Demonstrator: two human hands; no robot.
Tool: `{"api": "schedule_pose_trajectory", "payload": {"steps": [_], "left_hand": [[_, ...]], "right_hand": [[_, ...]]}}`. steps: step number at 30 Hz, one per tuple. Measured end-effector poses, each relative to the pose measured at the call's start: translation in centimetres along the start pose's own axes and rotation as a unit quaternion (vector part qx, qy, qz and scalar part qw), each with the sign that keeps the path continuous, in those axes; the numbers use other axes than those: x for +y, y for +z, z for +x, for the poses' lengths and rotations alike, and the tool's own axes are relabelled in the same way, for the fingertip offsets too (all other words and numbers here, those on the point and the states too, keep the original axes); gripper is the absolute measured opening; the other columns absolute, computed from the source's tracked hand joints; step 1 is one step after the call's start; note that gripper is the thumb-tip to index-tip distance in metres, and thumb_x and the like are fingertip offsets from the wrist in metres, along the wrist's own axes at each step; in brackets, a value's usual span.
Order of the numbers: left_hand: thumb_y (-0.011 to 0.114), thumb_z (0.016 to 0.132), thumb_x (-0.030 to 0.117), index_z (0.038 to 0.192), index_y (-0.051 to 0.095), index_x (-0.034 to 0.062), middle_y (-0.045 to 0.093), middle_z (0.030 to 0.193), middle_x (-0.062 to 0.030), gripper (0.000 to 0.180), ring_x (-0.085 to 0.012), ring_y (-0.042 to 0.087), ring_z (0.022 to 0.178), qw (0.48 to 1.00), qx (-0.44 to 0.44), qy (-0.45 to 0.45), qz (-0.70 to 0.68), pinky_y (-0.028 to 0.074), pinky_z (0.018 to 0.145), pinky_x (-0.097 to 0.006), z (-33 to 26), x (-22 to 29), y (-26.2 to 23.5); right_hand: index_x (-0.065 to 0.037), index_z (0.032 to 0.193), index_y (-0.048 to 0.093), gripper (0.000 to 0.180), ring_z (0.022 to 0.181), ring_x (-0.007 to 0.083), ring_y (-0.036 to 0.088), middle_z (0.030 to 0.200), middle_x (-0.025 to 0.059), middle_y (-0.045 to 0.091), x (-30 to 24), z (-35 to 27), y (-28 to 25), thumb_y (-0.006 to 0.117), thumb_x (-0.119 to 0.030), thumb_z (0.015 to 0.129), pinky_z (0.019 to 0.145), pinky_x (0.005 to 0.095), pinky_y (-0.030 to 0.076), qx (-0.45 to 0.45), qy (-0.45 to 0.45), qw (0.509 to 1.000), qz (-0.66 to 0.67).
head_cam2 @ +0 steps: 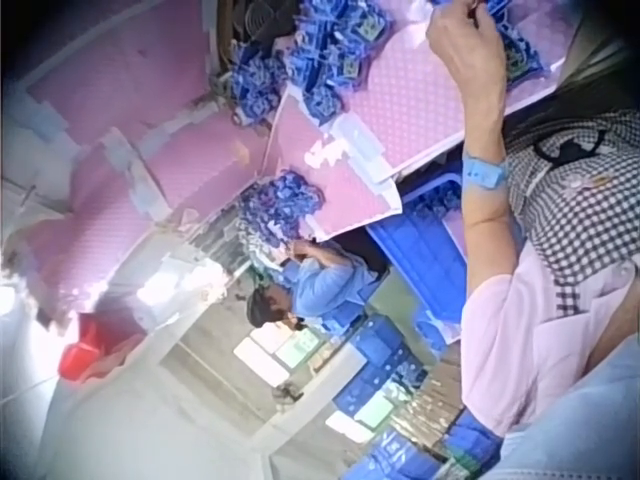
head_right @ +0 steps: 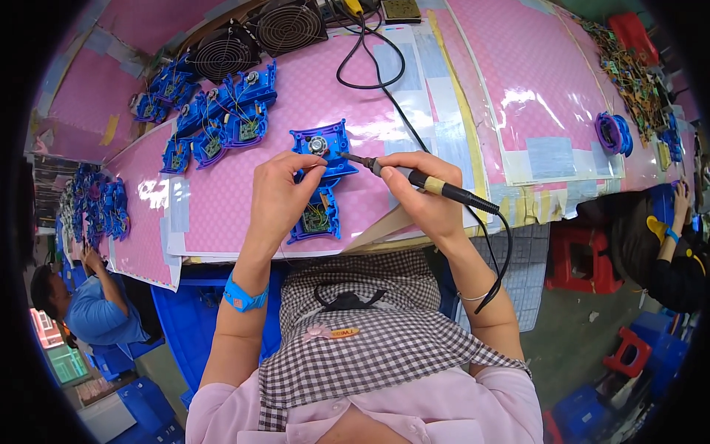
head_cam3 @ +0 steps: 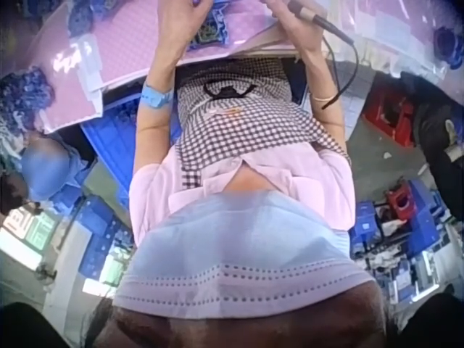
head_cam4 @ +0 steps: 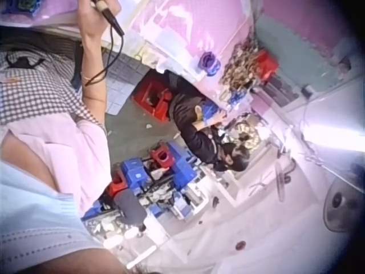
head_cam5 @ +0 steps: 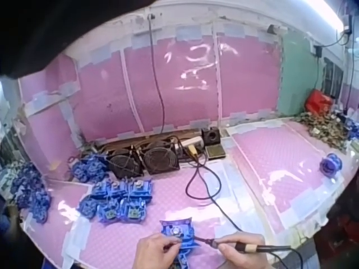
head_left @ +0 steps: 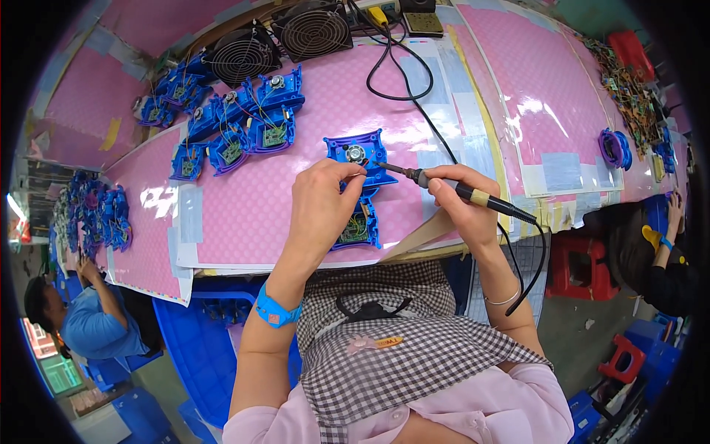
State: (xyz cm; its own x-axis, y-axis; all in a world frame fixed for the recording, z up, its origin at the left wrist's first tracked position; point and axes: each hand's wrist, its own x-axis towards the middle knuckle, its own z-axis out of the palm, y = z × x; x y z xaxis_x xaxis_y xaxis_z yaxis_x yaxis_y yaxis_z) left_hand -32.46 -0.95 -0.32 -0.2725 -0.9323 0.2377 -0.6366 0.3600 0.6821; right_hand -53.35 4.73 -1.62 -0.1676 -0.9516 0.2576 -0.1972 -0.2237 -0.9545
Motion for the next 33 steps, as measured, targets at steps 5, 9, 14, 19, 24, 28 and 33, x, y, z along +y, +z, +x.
{"api": "schedule_pose_trajectory", "payload": {"steps": [5, 9, 14, 19, 24, 28, 33], "left_hand": [[0.068, 0.075, 0.008, 0.084, 0.072, 0.0017, 0.066, 0.076, -0.0152, 0.012, -0.0289, 0.064, 0.068, 1.0, -0.007, -0.012, -0.005, 0.049, 0.062, -0.038, 0.06, 0.45, 0.09], [0.068, 0.075, 0.008, 0.084, 0.071, 0.0012, 0.066, 0.076, -0.0155, 0.011, -0.0289, 0.064, 0.069, 1.0, -0.002, -0.014, -0.006, 0.049, 0.062, -0.038, -0.03, 0.49, 0.13], [0.068, 0.076, 0.008, 0.084, 0.071, 0.0012, 0.066, 0.076, -0.0156, 0.011, -0.029, 0.064, 0.07, 1.0, 0.006, -0.007, -0.017, 0.05, 0.063, -0.038, -0.06, 0.51, 0.24], [0.068, 0.076, 0.008, 0.085, 0.071, 0.0013, 0.066, 0.078, -0.0158, 0.012, -0.0294, 0.065, 0.071, 1.0, 0.011, -0.014, -0.005, 0.05, 0.064, -0.038, -0.06, 0.65, 0.29], [0.068, 0.076, 0.009, 0.085, 0.071, 0.0011, 0.066, 0.078, -0.0157, 0.012, -0.0296, 0.064, 0.071, 1.0, 0.011, -0.015, -0.001, 0.05, 0.064, -0.038, -0.07, 0.64, 0.35], [0.068, 0.076, 0.009, 0.085, 0.071, 0.0012, 0.066, 0.077, -0.0157, 0.012, -0.0296, 0.064, 0.07, 1.0, 0.009, -0.017, 0.004, 0.05, 0.063, -0.038, -0.03, 0.61, 0.39], [0.068, 0.076, 0.009, 0.085, 0.071, 0.0012, 0.066, 0.077, -0.0157, 0.012, -0.0295, 0.064, 0.069, 1.0, 0.011, -0.016, 0.005, 0.05, 0.063, -0.038, 0.0, 0.49, 0.5]], "right_hand": [[0.002, 0.095, 0.069, 0.014, 0.06, 0.0038, 0.052, 0.073, 0.0034, 0.064, -0.11, -0.05, -0.03, 0.065, -0.004, 0.083, 0.052, 0.0181, 0.039, -0.007, 0.002, 1.0, 0.006], [0.001, 0.095, 0.069, 0.014, 0.06, 0.0046, 0.054, 0.072, 0.0033, 0.065, -0.18, -0.09, -0.09, 0.065, -0.004, 0.083, 0.052, 0.0183, 0.04, -0.003, -0.003, 1.0, 0.0], [0.0, 0.095, 0.07, 0.015, 0.059, 0.0063, 0.057, 0.072, 0.0033, 0.065, -0.19, -0.14, -0.1, 0.066, -0.006, 0.082, 0.053, 0.0185, 0.043, 0.017, 0.002, 1.0, -0.001], [0.0, 0.095, 0.07, 0.015, 0.059, 0.0062, 0.057, 0.072, 0.0034, 0.065, -0.36, -0.24, -0.07, 0.066, -0.007, 0.082, 0.053, 0.0185, 0.043, 0.013, 0.004, 1.0, -0.004], [0.0, 0.095, 0.07, 0.015, 0.059, 0.0062, 0.057, 0.072, 0.0034, 0.065, -0.26, -0.33, -0.06, 0.066, -0.007, 0.082, 0.053, 0.0186, 0.042, 0.013, 0.004, 1.0, -0.004], [0.0, 0.094, 0.069, 0.015, 0.059, 0.006, 0.056, 0.073, 0.0035, 0.065, -0.13, -0.35, 0.01, 0.066, -0.007, 0.082, 0.052, 0.0185, 0.042, 0.006, 0.004, 1.0, 0.001], [0.001, 0.095, 0.069, 0.015, 0.06, 0.0061, 0.056, 0.074, 0.0037, 0.065, -0.49, -0.44, -0.09, 0.066, -0.006, 0.082, 0.053, 0.0188, 0.042, 0.002, 0.003, 1.0, -0.008]]}}
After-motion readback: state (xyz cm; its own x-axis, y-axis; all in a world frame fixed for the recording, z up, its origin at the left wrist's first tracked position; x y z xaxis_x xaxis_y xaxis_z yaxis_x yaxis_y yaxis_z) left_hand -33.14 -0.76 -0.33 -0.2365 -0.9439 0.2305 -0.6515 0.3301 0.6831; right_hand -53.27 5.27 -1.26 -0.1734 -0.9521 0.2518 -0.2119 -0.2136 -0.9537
